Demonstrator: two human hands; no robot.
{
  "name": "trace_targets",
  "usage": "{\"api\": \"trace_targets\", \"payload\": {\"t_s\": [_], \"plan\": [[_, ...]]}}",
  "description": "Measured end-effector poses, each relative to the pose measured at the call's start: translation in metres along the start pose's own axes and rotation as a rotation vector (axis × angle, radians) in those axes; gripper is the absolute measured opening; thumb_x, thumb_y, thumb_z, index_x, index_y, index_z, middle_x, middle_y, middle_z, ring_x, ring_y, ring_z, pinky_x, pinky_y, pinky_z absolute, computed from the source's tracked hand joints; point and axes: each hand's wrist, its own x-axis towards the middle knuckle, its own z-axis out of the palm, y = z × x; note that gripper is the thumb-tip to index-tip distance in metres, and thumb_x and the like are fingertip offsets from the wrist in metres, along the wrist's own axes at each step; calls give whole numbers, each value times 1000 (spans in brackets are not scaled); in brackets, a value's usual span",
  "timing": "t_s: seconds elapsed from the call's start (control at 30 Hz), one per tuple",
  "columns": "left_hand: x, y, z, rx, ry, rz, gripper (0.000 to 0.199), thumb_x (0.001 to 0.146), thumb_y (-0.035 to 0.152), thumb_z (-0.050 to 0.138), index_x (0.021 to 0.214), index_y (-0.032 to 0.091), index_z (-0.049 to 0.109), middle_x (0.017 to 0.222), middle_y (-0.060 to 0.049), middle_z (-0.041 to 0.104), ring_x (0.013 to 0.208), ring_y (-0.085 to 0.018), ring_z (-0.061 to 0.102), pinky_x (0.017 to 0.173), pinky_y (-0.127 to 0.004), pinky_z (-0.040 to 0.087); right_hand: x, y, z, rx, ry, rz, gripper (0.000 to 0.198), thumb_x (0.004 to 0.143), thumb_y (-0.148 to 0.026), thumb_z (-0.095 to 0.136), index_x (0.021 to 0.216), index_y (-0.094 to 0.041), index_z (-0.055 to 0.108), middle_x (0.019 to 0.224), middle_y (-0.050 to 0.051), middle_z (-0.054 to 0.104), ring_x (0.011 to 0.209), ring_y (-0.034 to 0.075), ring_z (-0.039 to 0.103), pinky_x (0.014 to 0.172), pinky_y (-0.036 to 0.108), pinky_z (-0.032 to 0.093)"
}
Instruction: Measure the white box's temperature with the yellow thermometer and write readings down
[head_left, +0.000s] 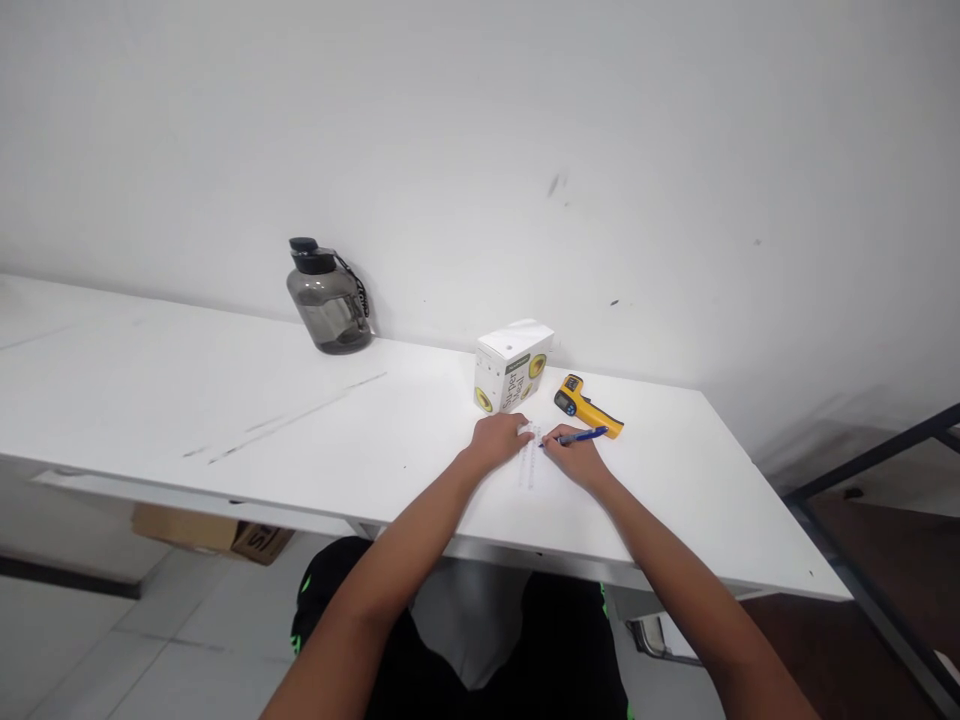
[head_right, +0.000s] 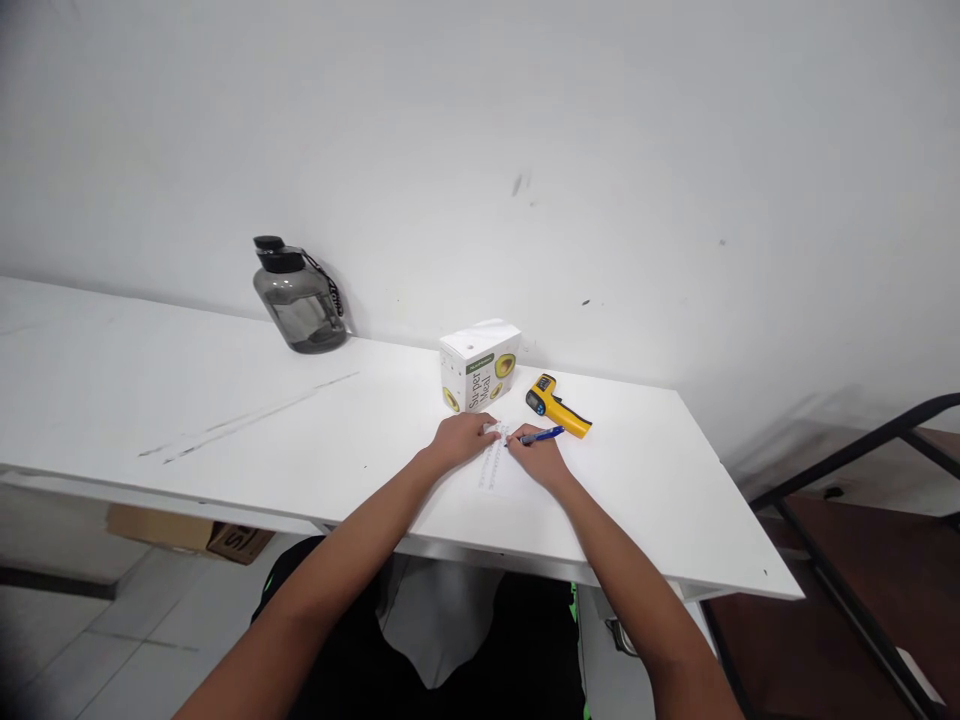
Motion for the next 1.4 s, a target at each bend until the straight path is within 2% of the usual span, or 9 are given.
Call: {"api": "trace_targets", "payload": {"t_s": [0.4, 0.67, 1.1, 1.4], "plan": [[-1, 2, -1, 2, -10, 3, 41, 90, 48, 50, 122, 27, 64, 113, -4, 72, 109, -24, 64, 86, -33, 47, -1, -5, -1, -32, 17, -26, 19, 72, -39, 57, 66, -21, 61, 66, 1, 61, 64, 17, 53, 59, 29, 41], [-1, 2, 0, 2, -3, 9, 40, 91, 47, 50, 122, 26, 63, 113, -4, 72, 109, -23, 64, 87, -32, 47, -2, -5, -3, -26, -27, -22, 17, 71, -36, 59, 66, -21, 63, 67, 1, 62, 64, 17, 53, 59, 29, 41], [-1, 2, -1, 20, -3, 19, 40, 92, 48, 49, 123, 27, 62, 113, -4, 72, 109, -23, 64, 86, -33, 47, -2, -5, 0, -70, 46, -44, 19, 73, -39, 57, 64, -22, 61, 65, 1, 62, 65, 19, 55, 62, 31, 43], [-1, 2, -1, 21, -13, 15, 40, 92, 47, 50, 124, 27, 62, 112, -4, 72, 109, -24, 64, 86, -33, 47, -3, -7, 0, -43, 26, -27, 17, 70, -36, 58, 63, -21, 61, 64, 0, 61, 64, 17, 53, 59, 29, 42]]}}
